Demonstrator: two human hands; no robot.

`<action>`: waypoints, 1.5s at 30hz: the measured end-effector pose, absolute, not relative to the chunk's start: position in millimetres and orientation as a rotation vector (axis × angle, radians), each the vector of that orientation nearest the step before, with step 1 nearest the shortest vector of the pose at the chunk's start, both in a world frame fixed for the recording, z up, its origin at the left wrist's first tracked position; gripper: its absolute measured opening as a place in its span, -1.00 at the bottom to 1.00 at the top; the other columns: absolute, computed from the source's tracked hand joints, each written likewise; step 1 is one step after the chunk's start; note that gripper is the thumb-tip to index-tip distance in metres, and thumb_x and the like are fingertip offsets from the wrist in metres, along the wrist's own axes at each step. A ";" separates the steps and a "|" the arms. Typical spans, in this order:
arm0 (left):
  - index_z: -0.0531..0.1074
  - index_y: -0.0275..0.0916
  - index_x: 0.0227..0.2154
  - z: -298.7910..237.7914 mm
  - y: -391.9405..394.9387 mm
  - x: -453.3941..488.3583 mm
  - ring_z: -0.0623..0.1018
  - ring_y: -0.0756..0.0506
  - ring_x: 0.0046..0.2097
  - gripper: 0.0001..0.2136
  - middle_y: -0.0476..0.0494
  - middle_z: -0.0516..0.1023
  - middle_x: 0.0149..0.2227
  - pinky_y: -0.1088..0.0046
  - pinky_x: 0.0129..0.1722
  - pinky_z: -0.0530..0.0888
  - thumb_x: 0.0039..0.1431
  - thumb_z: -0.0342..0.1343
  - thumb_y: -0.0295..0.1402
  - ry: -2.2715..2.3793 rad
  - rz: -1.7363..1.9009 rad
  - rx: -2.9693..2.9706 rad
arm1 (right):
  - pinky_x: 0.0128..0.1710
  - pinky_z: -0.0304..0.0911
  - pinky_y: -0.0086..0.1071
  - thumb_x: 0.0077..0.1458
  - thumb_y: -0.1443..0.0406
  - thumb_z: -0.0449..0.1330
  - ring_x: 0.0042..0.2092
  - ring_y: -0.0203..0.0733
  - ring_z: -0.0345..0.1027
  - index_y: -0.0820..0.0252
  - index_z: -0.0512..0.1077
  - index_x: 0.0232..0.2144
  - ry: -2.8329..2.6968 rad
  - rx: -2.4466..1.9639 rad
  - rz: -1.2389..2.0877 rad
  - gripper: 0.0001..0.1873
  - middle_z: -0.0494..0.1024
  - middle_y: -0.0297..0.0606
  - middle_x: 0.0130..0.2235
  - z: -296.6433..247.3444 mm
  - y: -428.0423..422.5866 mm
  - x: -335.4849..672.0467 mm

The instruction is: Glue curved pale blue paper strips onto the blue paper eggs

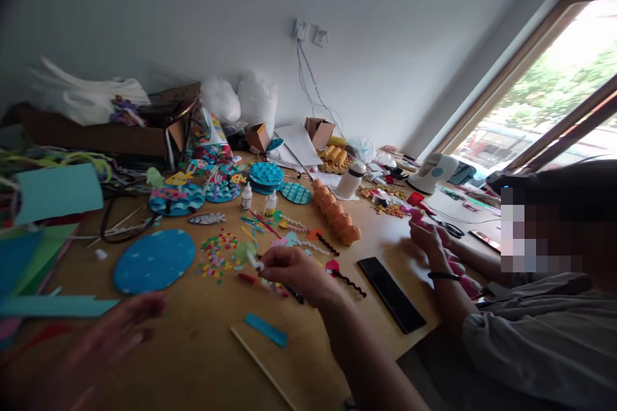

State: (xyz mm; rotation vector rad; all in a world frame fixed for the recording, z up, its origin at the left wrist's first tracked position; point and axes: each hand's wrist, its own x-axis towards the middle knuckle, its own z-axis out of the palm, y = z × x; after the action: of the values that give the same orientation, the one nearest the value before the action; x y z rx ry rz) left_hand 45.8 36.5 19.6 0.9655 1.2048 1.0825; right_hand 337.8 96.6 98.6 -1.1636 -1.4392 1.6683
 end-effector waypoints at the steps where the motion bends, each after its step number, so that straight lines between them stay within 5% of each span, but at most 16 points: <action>1: 0.45 -0.14 -0.23 27.2 33.0 52.5 0.37 -0.30 0.04 -0.55 -0.17 0.48 -0.08 0.28 -0.11 0.41 -0.23 0.32 -0.09 1.131 1.068 0.969 | -0.43 0.12 -0.49 -0.24 0.21 0.39 -0.48 -0.42 0.22 0.23 0.47 -0.49 -1.409 -1.118 1.747 -0.74 0.44 -0.42 -0.49 94.5 84.4 323.6; 5: 0.42 -0.11 -0.16 53.9 20.6 71.8 0.40 -0.15 -0.06 -0.63 -0.07 0.48 -0.16 0.39 -0.09 0.34 -0.07 0.23 -0.16 0.941 1.007 1.040 | -0.41 0.12 -0.50 -0.26 0.21 0.40 -0.45 -0.42 0.25 0.24 0.50 -0.49 -1.330 -0.995 1.978 -0.73 0.46 -0.40 -0.47 68.9 49.9 275.3; 11: 0.46 -0.20 -0.46 49.5 8.1 58.5 0.34 -0.03 -0.35 -0.81 0.02 0.41 -0.46 0.50 -0.30 0.32 -0.03 0.17 -0.18 1.015 1.013 1.022 | -0.44 0.09 -0.51 -0.21 0.18 0.37 -0.47 -0.42 0.18 0.24 0.49 -0.46 -1.354 -1.005 1.989 -0.73 0.41 -0.43 -0.50 40.8 34.0 241.9; 22: 0.49 -0.18 -0.43 46.1 18.2 39.0 0.35 -0.05 -0.31 -0.82 0.01 0.44 -0.42 0.47 -0.26 0.29 -0.02 0.18 -0.18 1.058 0.993 1.026 | -0.37 0.14 -0.45 0.06 0.36 0.16 -0.36 -0.28 0.31 0.22 0.51 -0.41 -1.949 -1.235 0.954 -0.89 0.47 -0.29 -0.42 67.1 29.2 224.1; 28: 0.47 -0.18 -0.34 49.7 23.3 38.2 0.34 -0.06 -0.28 -0.79 0.01 0.43 -0.38 0.44 -0.21 0.28 -0.03 0.19 -0.20 1.027 0.999 0.953 | -0.39 0.15 -0.46 0.06 0.36 0.16 -0.37 -0.29 0.31 0.20 0.50 -0.44 -1.956 -1.238 0.906 -0.89 0.47 -0.29 -0.44 62.7 41.0 219.9; 38: 0.36 -0.20 -0.49 55.5 27.4 41.6 0.25 -0.01 -0.44 -0.84 0.08 0.30 -0.54 0.50 -0.43 0.19 -0.10 0.18 -0.26 1.191 0.974 1.025 | -0.39 0.13 -0.44 0.05 0.36 0.17 -0.37 -0.28 0.30 0.16 0.47 -0.51 -1.996 -1.253 0.939 -0.87 0.46 -0.32 -0.46 57.7 52.2 210.6; 45: 0.34 -0.21 -0.55 60.1 28.5 39.8 0.23 -0.01 -0.45 -0.89 0.08 0.29 -0.57 0.49 -0.43 0.19 -0.13 0.13 -0.30 1.233 0.983 1.053 | -0.25 0.18 -0.43 -0.05 0.39 0.21 -0.23 -0.24 0.34 0.17 0.44 -0.38 -1.982 -1.223 1.034 -0.90 0.49 -0.32 -0.31 68.1 50.6 200.9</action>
State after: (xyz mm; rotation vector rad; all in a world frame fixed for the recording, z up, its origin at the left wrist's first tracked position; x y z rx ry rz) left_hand 39.8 28.5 60.1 1.0530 1.2333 0.9827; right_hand 200.9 50.6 68.1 -1.2226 -1.9820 1.0337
